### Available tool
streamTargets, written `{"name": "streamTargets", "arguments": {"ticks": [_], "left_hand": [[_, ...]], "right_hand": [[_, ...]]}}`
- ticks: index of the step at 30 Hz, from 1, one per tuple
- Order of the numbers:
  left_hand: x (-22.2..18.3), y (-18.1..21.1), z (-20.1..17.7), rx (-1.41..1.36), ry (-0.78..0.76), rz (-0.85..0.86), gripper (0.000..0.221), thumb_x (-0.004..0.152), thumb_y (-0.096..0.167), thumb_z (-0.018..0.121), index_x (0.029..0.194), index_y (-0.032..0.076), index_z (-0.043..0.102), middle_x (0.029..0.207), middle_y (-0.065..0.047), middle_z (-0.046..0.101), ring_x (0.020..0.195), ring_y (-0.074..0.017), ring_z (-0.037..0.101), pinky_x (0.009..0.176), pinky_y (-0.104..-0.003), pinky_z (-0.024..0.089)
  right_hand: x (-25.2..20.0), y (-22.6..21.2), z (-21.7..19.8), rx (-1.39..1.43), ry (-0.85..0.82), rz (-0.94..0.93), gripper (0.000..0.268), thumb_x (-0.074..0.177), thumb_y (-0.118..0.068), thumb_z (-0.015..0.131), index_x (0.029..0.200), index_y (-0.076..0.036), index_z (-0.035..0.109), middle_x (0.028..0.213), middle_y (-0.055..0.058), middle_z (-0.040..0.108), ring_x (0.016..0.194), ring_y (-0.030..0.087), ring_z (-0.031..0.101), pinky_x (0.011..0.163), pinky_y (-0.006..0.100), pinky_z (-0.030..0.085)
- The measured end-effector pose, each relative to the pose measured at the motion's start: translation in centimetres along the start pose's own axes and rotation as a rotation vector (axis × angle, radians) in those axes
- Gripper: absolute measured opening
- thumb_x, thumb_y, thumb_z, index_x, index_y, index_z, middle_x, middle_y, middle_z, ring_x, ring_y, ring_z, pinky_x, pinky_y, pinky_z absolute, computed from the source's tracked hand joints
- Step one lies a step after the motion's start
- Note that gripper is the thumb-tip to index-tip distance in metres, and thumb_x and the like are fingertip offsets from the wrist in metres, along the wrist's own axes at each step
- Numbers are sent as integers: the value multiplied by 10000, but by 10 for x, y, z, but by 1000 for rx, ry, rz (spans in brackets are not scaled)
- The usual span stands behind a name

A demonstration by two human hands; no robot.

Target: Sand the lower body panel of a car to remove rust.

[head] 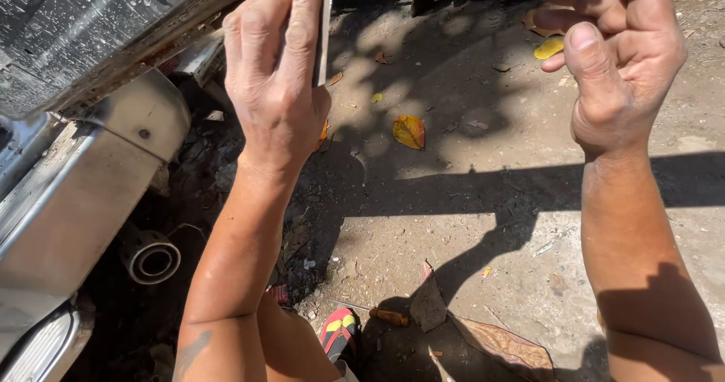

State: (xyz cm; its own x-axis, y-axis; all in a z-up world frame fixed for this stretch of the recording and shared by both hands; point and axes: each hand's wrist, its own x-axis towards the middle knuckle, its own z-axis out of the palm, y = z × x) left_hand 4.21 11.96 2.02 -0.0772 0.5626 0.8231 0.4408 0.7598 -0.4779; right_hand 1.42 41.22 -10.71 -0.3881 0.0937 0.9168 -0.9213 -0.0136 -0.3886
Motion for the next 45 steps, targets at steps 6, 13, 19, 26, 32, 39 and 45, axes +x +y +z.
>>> {"name": "streamTargets", "arguments": {"ticks": [6, 13, 19, 26, 32, 39, 45], "left_hand": [[14, -12, 0, 162, 29, 32, 424, 959, -48, 806, 1344, 40, 648, 1247, -119, 650, 1055, -273, 650, 886, -406, 583], [25, -6, -20, 90, -103, 32, 642, 857, -126, 747, 1438, 102, 595, 1327, -87, 650, 1076, -288, 648, 899, -413, 577], [40, 18, -11, -261, -171, 68, 542, 878, -144, 701, 1380, 44, 619, 1328, -134, 657, 1055, -327, 668, 920, -412, 579], [6, -12, 8, -390, 134, -190, 302, 1020, -67, 682, 1296, 50, 650, 1135, -152, 782, 791, -193, 737, 673, -309, 580], [33, 8, 25, 37, -3, 109, 581, 909, -24, 732, 1455, 47, 548, 1426, -117, 640, 1084, -285, 759, 891, -370, 663], [58, 31, 5, 150, -18, 174, 498, 992, -36, 747, 1441, 44, 548, 1373, -100, 651, 1050, -245, 705, 866, -351, 630], [64, 31, 11, 238, -51, 168, 505, 1009, 15, 768, 1453, 76, 534, 1342, -73, 640, 1003, -222, 657, 764, -325, 603]], "right_hand": [[-1, 1, -1, -3, 39, 6, 442, 1169, 83, 465, 1594, 158, 369, 1328, 416, 641, 1030, 380, 663, 758, 336, 532], [-1, -3, 7, 74, 19, 67, 438, 1145, 82, 527, 1556, 137, 388, 1281, 349, 644, 1036, 334, 657, 796, 302, 525], [1, -6, 10, 70, 36, 78, 400, 1130, 68, 560, 1503, 128, 429, 1243, 311, 672, 996, 291, 670, 757, 266, 524], [4, -18, -5, 55, 17, 96, 402, 1136, 82, 582, 1509, 136, 442, 1258, 292, 663, 1029, 278, 660, 779, 261, 512], [8, -18, -15, 5, 48, 26, 345, 1180, 80, 552, 1508, 127, 457, 1227, 321, 673, 996, 315, 685, 766, 290, 521], [9, -18, -16, 17, 79, 63, 361, 1154, 69, 562, 1493, 125, 451, 1221, 291, 677, 985, 286, 680, 765, 269, 514], [8, -13, -16, 38, 98, 72, 342, 1157, 66, 570, 1477, 101, 456, 1205, 267, 684, 977, 267, 683, 746, 251, 505]]}}
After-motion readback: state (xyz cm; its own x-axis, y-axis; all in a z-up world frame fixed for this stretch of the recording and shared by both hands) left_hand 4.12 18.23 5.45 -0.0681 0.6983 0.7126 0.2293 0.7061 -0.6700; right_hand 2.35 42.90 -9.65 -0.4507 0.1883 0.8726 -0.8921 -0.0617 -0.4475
